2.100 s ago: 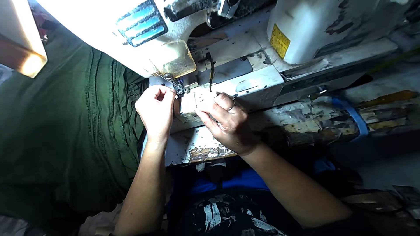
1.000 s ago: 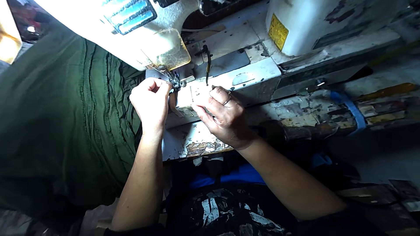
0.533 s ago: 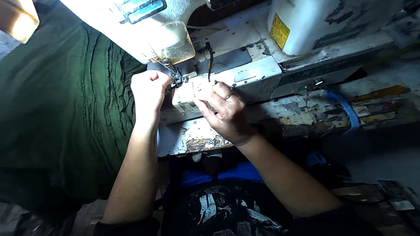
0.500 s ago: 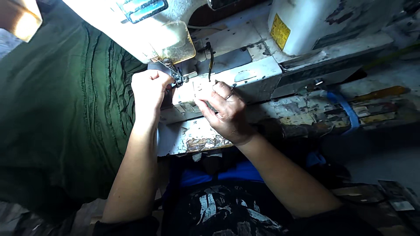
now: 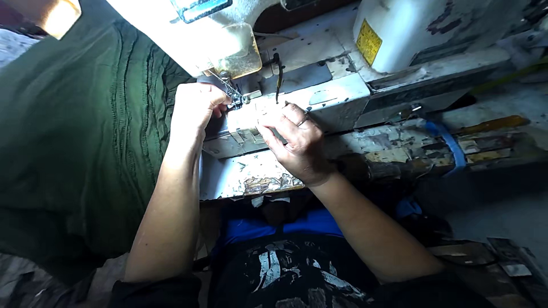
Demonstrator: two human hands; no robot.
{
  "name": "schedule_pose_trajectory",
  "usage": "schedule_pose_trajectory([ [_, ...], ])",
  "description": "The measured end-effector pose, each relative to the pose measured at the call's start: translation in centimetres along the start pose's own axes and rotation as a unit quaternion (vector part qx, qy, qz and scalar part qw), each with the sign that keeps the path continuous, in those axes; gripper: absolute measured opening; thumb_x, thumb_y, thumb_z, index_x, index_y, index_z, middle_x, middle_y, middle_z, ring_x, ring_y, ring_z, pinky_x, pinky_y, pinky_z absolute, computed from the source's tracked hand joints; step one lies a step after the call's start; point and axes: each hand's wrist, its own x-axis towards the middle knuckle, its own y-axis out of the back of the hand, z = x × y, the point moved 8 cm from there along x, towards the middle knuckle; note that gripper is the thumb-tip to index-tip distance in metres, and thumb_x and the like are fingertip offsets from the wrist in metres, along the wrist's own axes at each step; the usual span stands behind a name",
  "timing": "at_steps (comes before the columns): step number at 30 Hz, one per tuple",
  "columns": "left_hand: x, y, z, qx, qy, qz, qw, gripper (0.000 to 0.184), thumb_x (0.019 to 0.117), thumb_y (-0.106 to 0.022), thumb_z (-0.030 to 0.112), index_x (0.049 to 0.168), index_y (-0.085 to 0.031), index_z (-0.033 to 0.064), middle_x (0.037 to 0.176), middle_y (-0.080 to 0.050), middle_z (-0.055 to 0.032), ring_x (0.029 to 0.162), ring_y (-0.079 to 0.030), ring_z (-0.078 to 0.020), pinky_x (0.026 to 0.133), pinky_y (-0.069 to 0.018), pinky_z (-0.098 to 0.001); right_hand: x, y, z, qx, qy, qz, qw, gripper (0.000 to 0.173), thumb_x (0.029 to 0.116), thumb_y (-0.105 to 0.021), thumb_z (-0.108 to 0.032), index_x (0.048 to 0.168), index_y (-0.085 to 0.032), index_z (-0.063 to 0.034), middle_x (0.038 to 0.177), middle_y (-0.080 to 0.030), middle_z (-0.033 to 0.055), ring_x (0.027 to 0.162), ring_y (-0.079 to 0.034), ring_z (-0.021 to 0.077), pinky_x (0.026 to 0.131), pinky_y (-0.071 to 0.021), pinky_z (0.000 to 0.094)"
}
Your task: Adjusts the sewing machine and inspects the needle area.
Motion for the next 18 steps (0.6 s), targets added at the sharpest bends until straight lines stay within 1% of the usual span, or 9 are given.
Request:
schedule_pose_trajectory([
  [4, 0.14, -0.1, 0.14, -0.003, -0.006, -0.003, 1.0, 0.027, 0.0865, -0.066, -0.002, 0.066, -0.06, 0.0162, 0.058, -0.061, 0.0133, 0.052, -0.055, 0.0058, 0.053, -0.0469, -0.0127, -0.02, 0.0, 0.01, 0.001, -0.001, 0.003, 1.0, 0.005, 0.0868, -0.074, -0.003, 0.088, -0.078, 0.0002, 0.092, -0.074, 0.0174, 0.094, -0.072, 0.0243, 0.092, -0.0549, 0.0282],
  [6, 0.21, -0.09, 0.23, 0.005, -0.004, -0.012, 1.0, 0.026, 0.0875, -0.066, -0.001, 0.068, -0.061, 0.0154, 0.059, -0.062, 0.0134, 0.052, -0.056, 0.0063, 0.053, -0.0471, -0.0125, 0.02, 0.02, 0.0, 0.002, -0.002, 0.004, 1.0, 0.005, 0.0864, -0.074, -0.003, 0.088, -0.077, 0.0009, 0.091, -0.074, 0.0174, 0.094, -0.071, 0.0242, 0.091, -0.0549, 0.0278],
  [8, 0.32, -0.08, 0.31, 0.02, -0.003, -0.024, 1.0, 0.024, 0.0879, -0.067, -0.001, 0.07, -0.063, 0.0136, 0.059, -0.06, 0.0131, 0.053, -0.055, 0.0066, 0.054, -0.0468, -0.0121, 0.06, 0.0, -0.03, -0.001, -0.002, 0.001, 1.0, 0.005, 0.0866, -0.074, -0.003, 0.088, -0.077, 0.0011, 0.093, -0.074, 0.0181, 0.097, -0.072, 0.0251, 0.093, -0.055, 0.0292],
  [10, 0.34, -0.1, 0.25, 0.017, -0.004, -0.024, 1.0, 0.024, 0.0871, -0.067, -0.001, 0.069, -0.062, 0.0139, 0.059, -0.06, 0.0131, 0.052, -0.055, 0.0066, 0.053, -0.047, -0.012, 0.08, -0.01, -0.06, -0.004, -0.002, 0.001, 1.0, 0.005, 0.0864, -0.074, -0.003, 0.089, -0.077, 0.0008, 0.093, -0.075, 0.018, 0.097, -0.072, 0.0251, 0.094, -0.055, 0.0296],
  [13, 0.13, -0.13, -0.04, -0.002, -0.019, -0.007, 1.0, 0.024, 0.0864, -0.067, 0.0, 0.068, -0.061, 0.0153, 0.059, -0.06, 0.0134, 0.053, -0.055, 0.006, 0.054, -0.0469, -0.0127, 0.06, -0.05, -0.01, -0.001, -0.004, 0.001, 1.0, 0.005, 0.0861, -0.075, -0.002, 0.089, -0.077, 0.0012, 0.093, -0.075, 0.0174, 0.098, -0.072, 0.0248, 0.093, -0.0551, 0.029],
  [16, -0.33, -0.04, -0.29, 0.01, -0.034, 0.023, 0.999, 0.02, 0.0875, -0.069, 0.004, 0.071, -0.064, 0.0128, 0.062, -0.059, 0.0112, 0.056, -0.054, 0.0042, 0.057, -0.0458, -0.0147, 0.05, -0.04, -0.03, -0.002, -0.002, 0.001, 1.0, 0.006, 0.0865, -0.074, -0.003, 0.089, -0.077, 0.0011, 0.094, -0.075, 0.0176, 0.098, -0.072, 0.0247, 0.093, -0.0552, 0.0288],
  [18, -0.49, -0.03, -0.47, 0.017, -0.04, 0.039, 0.998, 0.018, 0.0881, -0.07, 0.007, 0.072, -0.065, 0.0125, 0.063, -0.058, 0.0108, 0.056, -0.053, 0.0039, 0.057, -0.0451, -0.0153, 0.03, 0.0, -0.04, -0.005, -0.001, 0.004, 1.0, 0.006, 0.0865, -0.074, -0.003, 0.089, -0.078, 0.001, 0.093, -0.074, 0.0179, 0.096, -0.072, 0.0244, 0.092, -0.0552, 0.0283],
])
